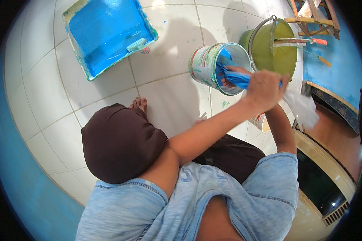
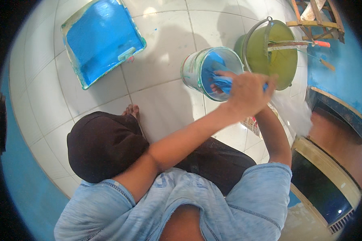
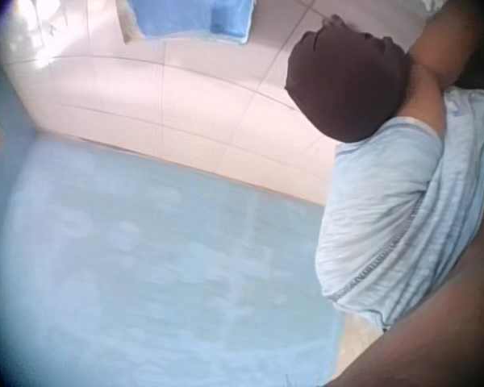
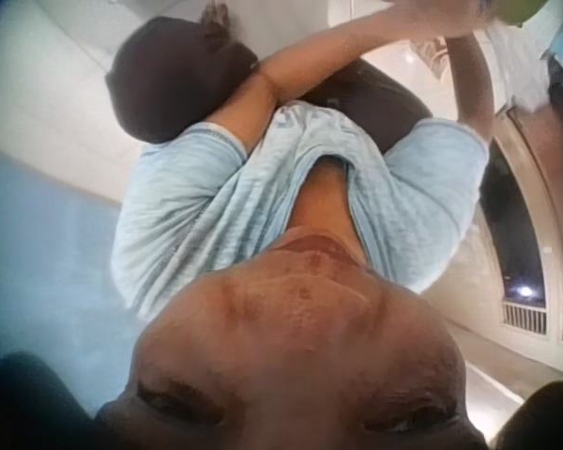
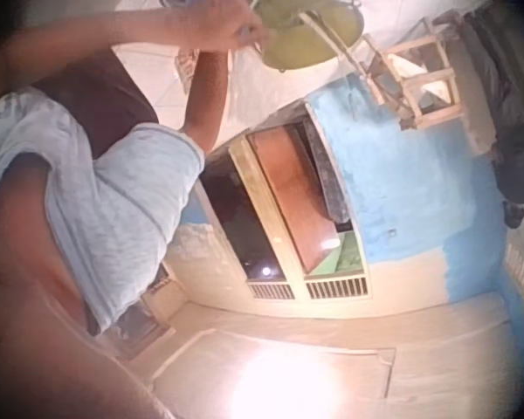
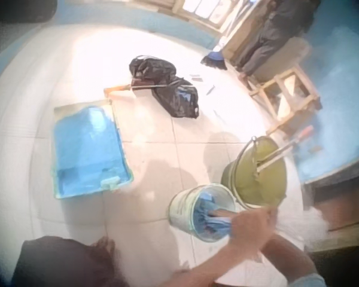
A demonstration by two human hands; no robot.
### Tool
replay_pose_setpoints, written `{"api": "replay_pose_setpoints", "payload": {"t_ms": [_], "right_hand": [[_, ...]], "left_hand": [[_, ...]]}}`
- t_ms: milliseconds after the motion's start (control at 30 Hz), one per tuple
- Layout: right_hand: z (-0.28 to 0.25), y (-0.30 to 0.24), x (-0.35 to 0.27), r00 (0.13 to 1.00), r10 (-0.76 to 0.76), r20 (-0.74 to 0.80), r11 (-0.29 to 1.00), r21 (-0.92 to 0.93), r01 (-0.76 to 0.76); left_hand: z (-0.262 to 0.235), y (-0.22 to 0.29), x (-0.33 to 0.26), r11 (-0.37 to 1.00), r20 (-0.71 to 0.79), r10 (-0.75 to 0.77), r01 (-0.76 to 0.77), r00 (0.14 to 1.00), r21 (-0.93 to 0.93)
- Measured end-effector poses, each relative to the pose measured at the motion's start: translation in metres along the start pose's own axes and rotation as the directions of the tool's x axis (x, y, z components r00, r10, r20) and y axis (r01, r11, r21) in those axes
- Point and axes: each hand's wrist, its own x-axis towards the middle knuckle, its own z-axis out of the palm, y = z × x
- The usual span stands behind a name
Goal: The person stirs blue paint in a bucket using a flat tool, then pours the paint into a plastic bag held open with both hands. The person continues to stir the paint in the bucket after filling the bag.
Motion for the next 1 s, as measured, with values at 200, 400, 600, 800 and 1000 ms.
{"api": "replay_pose_setpoints", "payload": {"t_ms": [200,400,600,800,1000], "right_hand": [[0.005,0.002,0.008,0.992,-0.126,0.01,0.992,0.017,0.126],[0.008,0.001,0.015,0.979,-0.206,0.007,0.979,0.013,0.206],[0.008,-0.01,0.013,0.967,-0.255,0.019,0.967,0.01,0.255],[0.001,-0.023,-0.022,0.956,-0.292,-0.016,0.955,-0.052,0.291],[-0.003,-0.045,-0.078,0.92,-0.391,-0.005,0.828,-0.438,0.349]], "left_hand": [[-0.017,-0.04,0.018,0.983,-0.105,-0.16,0.168,0.982,0.077],[-0.02,-0.046,0.021,0.978,-0.134,-0.194,0.202,0.972,0.047],[-0.022,-0.035,0.022,0.984,-0.136,-0.181,0.179,0.974,-0.027],[-0.04,-0.023,0.042,0.885,0.042,-0.365,0.361,0.93,-0.296],[-0.07,-0.033,0.063,0.736,0.226,-0.344,0.411,0.911,-0.538]]}}
